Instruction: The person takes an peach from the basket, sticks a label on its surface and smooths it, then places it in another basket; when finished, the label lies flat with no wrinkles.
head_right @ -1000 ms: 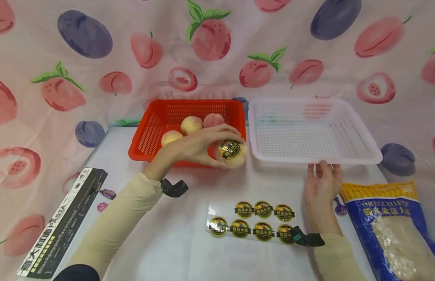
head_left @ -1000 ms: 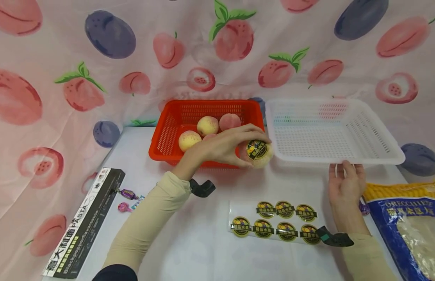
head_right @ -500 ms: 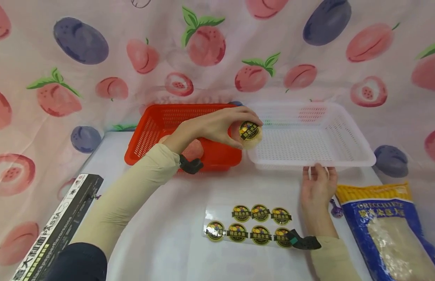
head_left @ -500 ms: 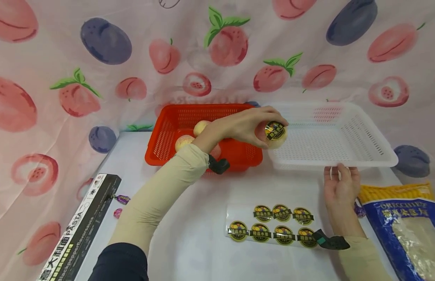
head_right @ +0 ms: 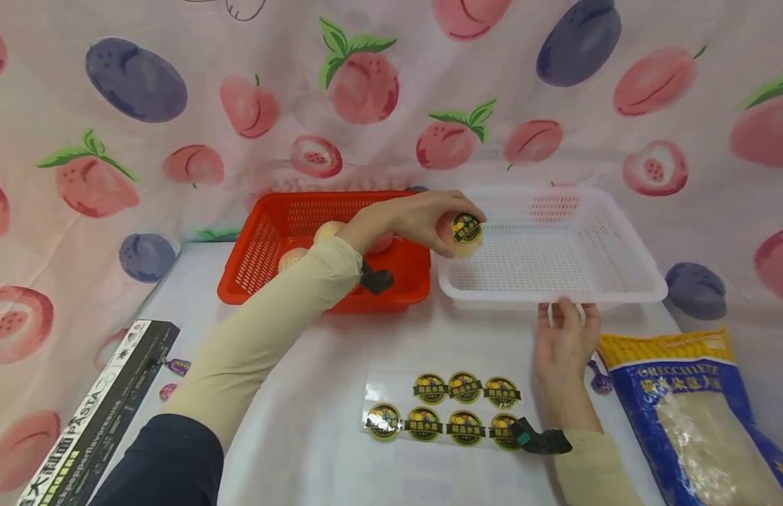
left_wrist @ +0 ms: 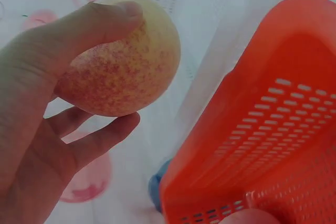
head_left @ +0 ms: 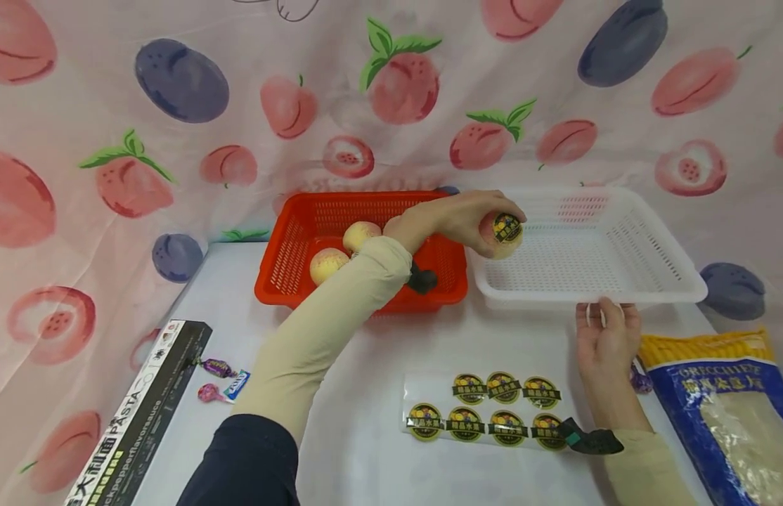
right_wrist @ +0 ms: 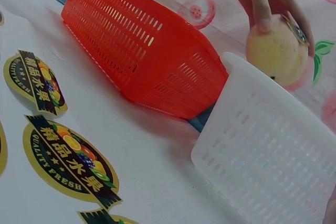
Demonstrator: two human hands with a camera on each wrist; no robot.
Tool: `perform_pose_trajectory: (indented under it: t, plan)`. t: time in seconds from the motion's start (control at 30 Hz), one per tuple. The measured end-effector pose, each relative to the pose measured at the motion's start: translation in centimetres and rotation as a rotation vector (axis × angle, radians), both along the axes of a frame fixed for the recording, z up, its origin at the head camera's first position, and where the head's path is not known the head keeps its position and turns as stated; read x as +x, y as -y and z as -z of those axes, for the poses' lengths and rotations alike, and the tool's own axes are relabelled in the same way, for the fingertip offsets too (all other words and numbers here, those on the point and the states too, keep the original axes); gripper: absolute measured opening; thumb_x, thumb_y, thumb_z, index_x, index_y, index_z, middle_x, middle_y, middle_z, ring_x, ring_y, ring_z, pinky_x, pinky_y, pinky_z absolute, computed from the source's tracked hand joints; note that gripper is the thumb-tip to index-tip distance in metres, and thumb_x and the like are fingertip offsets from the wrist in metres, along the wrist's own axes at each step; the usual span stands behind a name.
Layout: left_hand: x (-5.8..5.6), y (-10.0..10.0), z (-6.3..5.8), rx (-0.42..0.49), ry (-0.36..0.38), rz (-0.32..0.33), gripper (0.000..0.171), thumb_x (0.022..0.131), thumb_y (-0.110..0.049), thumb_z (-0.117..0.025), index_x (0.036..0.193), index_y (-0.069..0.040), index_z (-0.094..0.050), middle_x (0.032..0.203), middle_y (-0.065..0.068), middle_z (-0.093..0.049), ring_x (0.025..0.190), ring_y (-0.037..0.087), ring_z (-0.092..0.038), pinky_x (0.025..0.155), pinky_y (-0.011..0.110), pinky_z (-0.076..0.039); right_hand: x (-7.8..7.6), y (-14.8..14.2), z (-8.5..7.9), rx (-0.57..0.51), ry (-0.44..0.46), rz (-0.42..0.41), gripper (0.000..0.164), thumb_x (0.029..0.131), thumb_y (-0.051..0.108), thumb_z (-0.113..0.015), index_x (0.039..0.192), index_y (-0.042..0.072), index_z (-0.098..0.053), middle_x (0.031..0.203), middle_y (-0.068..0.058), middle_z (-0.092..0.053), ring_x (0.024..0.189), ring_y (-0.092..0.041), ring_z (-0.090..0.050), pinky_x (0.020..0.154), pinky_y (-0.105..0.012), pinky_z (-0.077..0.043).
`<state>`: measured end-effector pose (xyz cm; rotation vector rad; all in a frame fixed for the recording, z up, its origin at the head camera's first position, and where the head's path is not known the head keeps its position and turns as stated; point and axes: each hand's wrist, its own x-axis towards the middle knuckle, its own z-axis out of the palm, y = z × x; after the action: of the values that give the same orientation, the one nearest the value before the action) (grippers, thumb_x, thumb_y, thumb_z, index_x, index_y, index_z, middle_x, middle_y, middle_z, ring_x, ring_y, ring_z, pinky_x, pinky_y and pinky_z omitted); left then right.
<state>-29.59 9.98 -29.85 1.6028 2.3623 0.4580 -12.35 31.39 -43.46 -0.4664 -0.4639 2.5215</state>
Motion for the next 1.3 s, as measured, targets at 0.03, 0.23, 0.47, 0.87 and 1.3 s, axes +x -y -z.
perform_pose_trajectory:
  t: [0.03, 0.23, 0.47, 0.87, 1.3]
  plan:
    - [-0.2, -0.3, 0.2, -0.006, 0.01, -0.003, 0.058, 0.072, -0.03, -0.069, 0.125, -0.029, -0.046, 0.119, -0.01, -0.047, 0.106, 0.0, -0.04, 0.088, 0.012, -0.035, 0.0, 0.1, 0.0, 0.003, -0.001, -0.001, 0.036, 0.079, -0.01, -0.056, 0.108, 0.012, -0.055, 0.118, -0.004, -0.049, 0.091, -0.021, -0.045, 0.082, -0.034, -0.046]
    - [-1.4, -2.6, 1.0, -0.064, 0.023, -0.029, 0.058, 0.071, -0.032, -0.067, 0.125, -0.029, -0.046, 0.114, -0.009, -0.048, 0.099, 0.003, -0.041, 0.083, 0.015, -0.037, 0.1, 0.1, 0.0, 0.017, -0.009, -0.006, 0.035, 0.081, -0.01, -0.054, 0.109, 0.011, -0.054, 0.116, -0.004, -0.05, 0.092, -0.021, -0.044, 0.082, -0.034, -0.046]
    - [-2.3, -5.3, 1.6, -0.11, 0.069, -0.08, 0.056, 0.072, -0.032, -0.066, 0.124, -0.03, -0.044, 0.116, -0.008, -0.047, 0.103, 0.006, -0.041, 0.085, 0.019, -0.036, 0.0, -0.2, 0.2, 0.056, -0.004, 0.007, 0.037, 0.08, -0.009, -0.056, 0.11, 0.012, -0.052, 0.115, -0.006, -0.048, 0.09, -0.022, -0.045, 0.082, -0.033, -0.047]
    - [-1.6, -8.4, 3.1, -0.396, 0.071, -0.235, 0.054, 0.073, -0.037, -0.065, 0.123, -0.032, -0.045, 0.126, -0.007, -0.041, 0.11, 0.008, -0.036, 0.091, 0.027, -0.036, 0.1, -0.4, 0.3, 0.1, -0.003, -0.014, 0.036, 0.081, -0.008, -0.055, 0.11, 0.012, -0.05, 0.115, -0.006, -0.045, 0.09, -0.021, -0.044, 0.08, -0.033, -0.046]
    - [-1.0, -9.9, 4.6, -0.461, 0.034, -0.278, 0.053, 0.072, -0.029, -0.068, 0.12, -0.035, -0.045, 0.12, -0.01, -0.042, 0.103, 0.008, -0.039, 0.086, 0.029, -0.038, 0.0, -0.7, 0.6, 0.176, -0.003, -0.02, 0.034, 0.081, -0.005, -0.056, 0.109, 0.011, -0.046, 0.114, -0.006, -0.044, 0.087, -0.019, -0.047, 0.08, -0.032, -0.047]
